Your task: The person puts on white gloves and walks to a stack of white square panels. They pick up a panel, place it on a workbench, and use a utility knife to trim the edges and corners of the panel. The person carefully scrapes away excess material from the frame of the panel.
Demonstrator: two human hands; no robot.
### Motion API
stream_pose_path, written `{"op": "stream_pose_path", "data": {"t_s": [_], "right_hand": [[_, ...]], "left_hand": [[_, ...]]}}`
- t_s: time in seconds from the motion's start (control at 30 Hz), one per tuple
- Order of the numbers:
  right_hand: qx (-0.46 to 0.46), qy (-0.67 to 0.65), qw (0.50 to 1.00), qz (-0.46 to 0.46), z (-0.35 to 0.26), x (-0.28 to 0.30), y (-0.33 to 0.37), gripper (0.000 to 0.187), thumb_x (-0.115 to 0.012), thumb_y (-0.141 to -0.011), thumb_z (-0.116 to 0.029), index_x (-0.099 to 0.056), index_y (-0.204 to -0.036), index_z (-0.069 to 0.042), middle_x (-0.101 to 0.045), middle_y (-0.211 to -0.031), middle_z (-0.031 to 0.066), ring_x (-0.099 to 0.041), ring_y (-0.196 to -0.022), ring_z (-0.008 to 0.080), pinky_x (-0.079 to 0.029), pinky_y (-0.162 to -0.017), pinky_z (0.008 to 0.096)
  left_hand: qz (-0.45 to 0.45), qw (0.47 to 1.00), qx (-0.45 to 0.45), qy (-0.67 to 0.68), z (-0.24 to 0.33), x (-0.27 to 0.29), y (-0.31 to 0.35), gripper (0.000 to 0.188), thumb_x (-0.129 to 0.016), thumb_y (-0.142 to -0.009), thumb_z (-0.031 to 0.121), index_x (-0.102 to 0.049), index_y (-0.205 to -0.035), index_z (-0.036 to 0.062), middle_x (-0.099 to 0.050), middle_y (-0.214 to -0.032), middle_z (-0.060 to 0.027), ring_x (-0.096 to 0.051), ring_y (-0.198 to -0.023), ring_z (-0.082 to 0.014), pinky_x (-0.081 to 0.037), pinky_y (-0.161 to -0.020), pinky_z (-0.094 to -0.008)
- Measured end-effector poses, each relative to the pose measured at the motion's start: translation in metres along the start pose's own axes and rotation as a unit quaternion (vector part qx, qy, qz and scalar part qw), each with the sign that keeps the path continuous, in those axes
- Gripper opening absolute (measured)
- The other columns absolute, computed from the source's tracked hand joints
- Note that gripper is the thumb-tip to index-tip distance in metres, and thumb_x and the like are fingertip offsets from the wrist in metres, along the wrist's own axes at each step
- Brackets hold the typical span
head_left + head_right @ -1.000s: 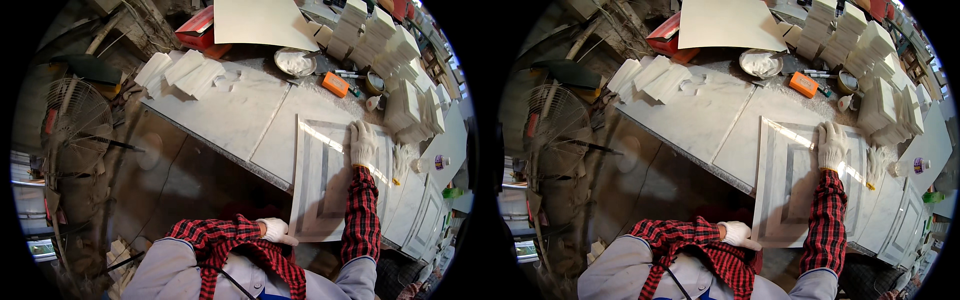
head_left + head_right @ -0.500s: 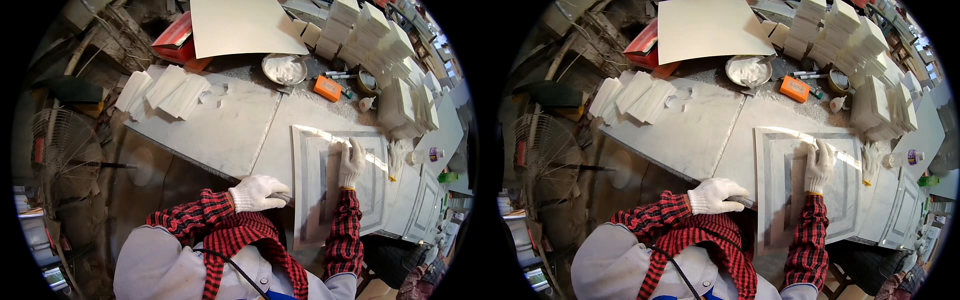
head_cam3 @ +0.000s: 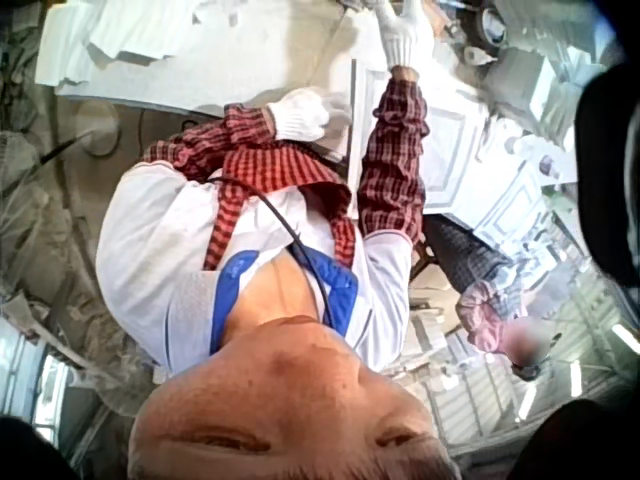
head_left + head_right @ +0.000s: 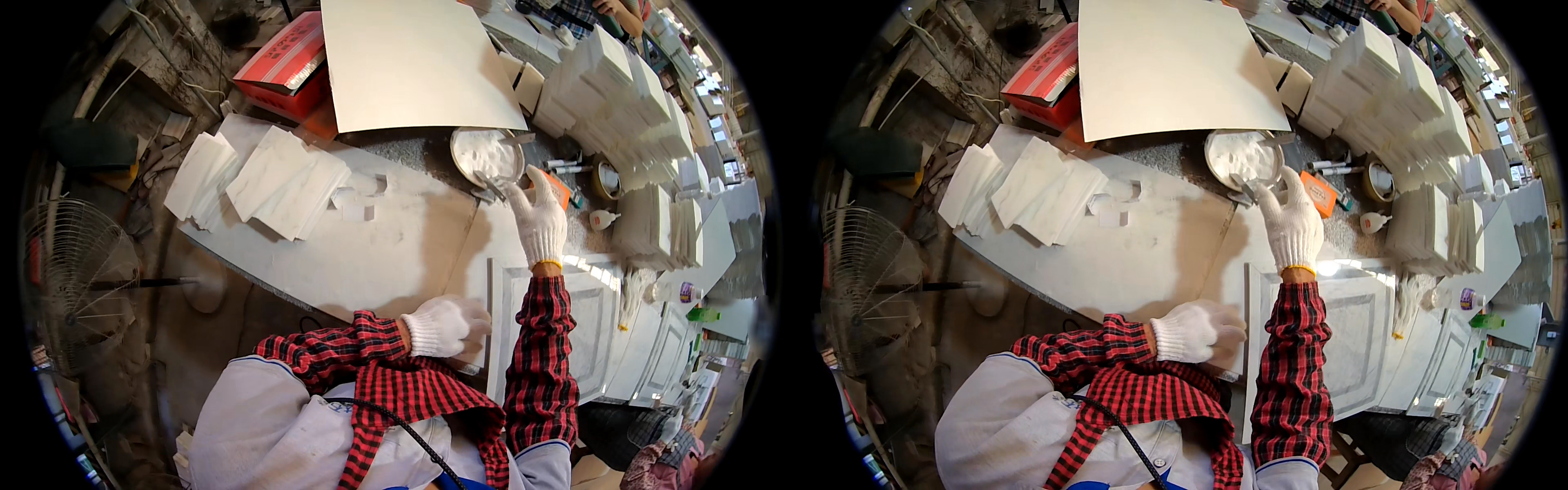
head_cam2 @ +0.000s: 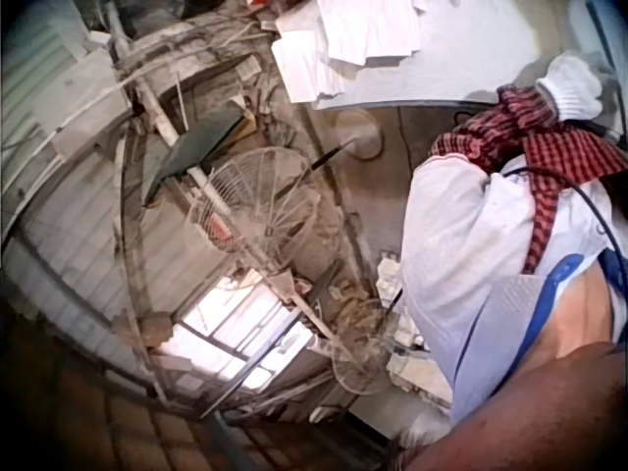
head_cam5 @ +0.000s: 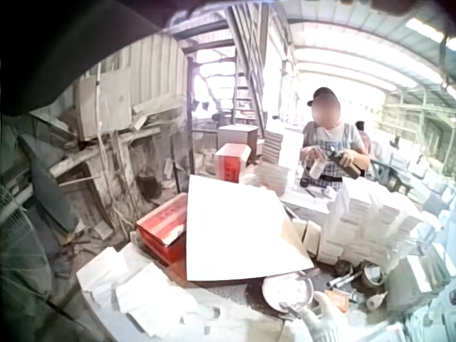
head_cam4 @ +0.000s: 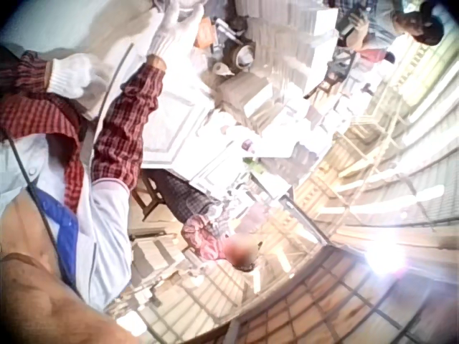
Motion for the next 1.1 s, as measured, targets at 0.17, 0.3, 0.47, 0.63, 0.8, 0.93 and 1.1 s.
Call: {"op": "stream_pose_path", "data": {"t_s": [0.17,0.3,0.47,0.63,0.8,0.93,1.1], "right_hand": [[0.011,0.125,0.99,-0.067,-0.016,-0.026,0.003,0.076,-0.076,-0.082,-0.046,-0.049,-0.145,-0.013,-0.072,-0.11,0.0174,-0.07,-0.096,0.0367,-0.055,-0.08,0.0457],[0.053,0.149,0.986,-0.058,-0.014,-0.039,0.015,0.054,-0.073,-0.087,-0.032,-0.058,-0.136,-0.018,-0.073,-0.098,0.012,-0.07,-0.088,0.0337,-0.055,-0.075,0.045],[0.107,0.028,0.991,0.071,-0.009,-0.027,0.008,0.022,-0.072,-0.091,-0.02,-0.075,-0.112,-0.011,-0.074,-0.093,0.0113,-0.071,-0.081,0.026,-0.055,-0.075,0.035],[-0.071,-0.094,0.991,0.067,0.039,-0.025,-0.013,0.018,-0.069,-0.093,-0.021,-0.077,-0.103,-0.008,-0.074,-0.087,0.0116,-0.071,-0.074,0.019,-0.054,-0.073,0.0306],[-0.185,-0.224,0.955,0.063,0.072,-0.03,-0.015,0.023,-0.067,-0.096,-0.022,-0.076,-0.105,-0.002,-0.07,-0.077,0.0047,-0.063,-0.067,0.0098,-0.051,-0.065,0.0273],[-0.199,-0.293,0.934,0.03,0.069,-0.037,-0.012,0.025,-0.066,-0.097,-0.021,-0.074,-0.109,0.0,-0.07,-0.082,0.0034,-0.06,-0.062,0.0084,-0.047,-0.056,0.024],[-0.231,-0.315,0.92,0.042,0.063,-0.045,-0.005,0.024,-0.066,-0.097,-0.019,-0.074,-0.11,0.0,-0.07,-0.081,0.0046,-0.059,-0.059,0.0085,-0.045,-0.054,0.0236]], "left_hand": [[-0.048,0.998,0.038,0.018,-0.018,0.004,0.002,0.029,-0.068,-0.083,0.021,-0.07,-0.111,0.0118,-0.067,-0.119,-0.0098,-0.064,-0.11,-0.0337,-0.054,-0.094,-0.0447],[0.041,0.995,0.036,0.086,-0.024,0.007,-0.004,0.032,-0.066,-0.081,0.018,-0.069,-0.112,0.0101,-0.068,-0.119,-0.0095,-0.064,-0.111,-0.0336,-0.053,-0.095,-0.0449],[0.033,0.991,0.05,0.117,-0.031,0.014,-0.009,0.034,-0.062,-0.081,0.015,-0.07,-0.113,0.0096,-0.068,-0.121,-0.0094,-0.063,-0.113,-0.0328,-0.051,-0.098,-0.0443],[0.034,0.989,0.041,0.137,-0.031,0.02,-0.011,0.032,-0.062,-0.083,0.015,-0.071,-0.113,0.0102,-0.069,-0.12,-0.0084,-0.063,-0.115,-0.0313,-0.05,-0.1,-0.0432],[0.059,0.988,0.026,0.14,-0.032,0.018,-0.012,0.029,-0.065,-0.085,0.018,-0.072,-0.113,0.0128,-0.07,-0.119,-0.0063,-0.064,-0.114,-0.03,-0.051,-0.099,-0.0432],[0.059,0.989,0.041,0.133,-0.031,0.019,-0.01,0.03,-0.066,-0.084,0.019,-0.072,-0.113,0.0131,-0.07,-0.119,-0.0057,-0.064,-0.113,-0.0305,-0.051,-0.097,-0.0435],[0.065,0.986,0.02,0.151,-0.027,0.022,-0.01,0.03,-0.064,-0.083,0.019,-0.071,-0.111,0.0104,-0.069,-0.116,-0.0096,-0.064,-0.109,-0.0329,-0.051,-0.096,-0.0434]]}}
Point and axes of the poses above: each hand's wrist, its own y-axis away from the middle knuckle, its own x-axis out of the back of the hand, z = x × y, the point moved 9 cm from there along -y, towards the middle knuckle
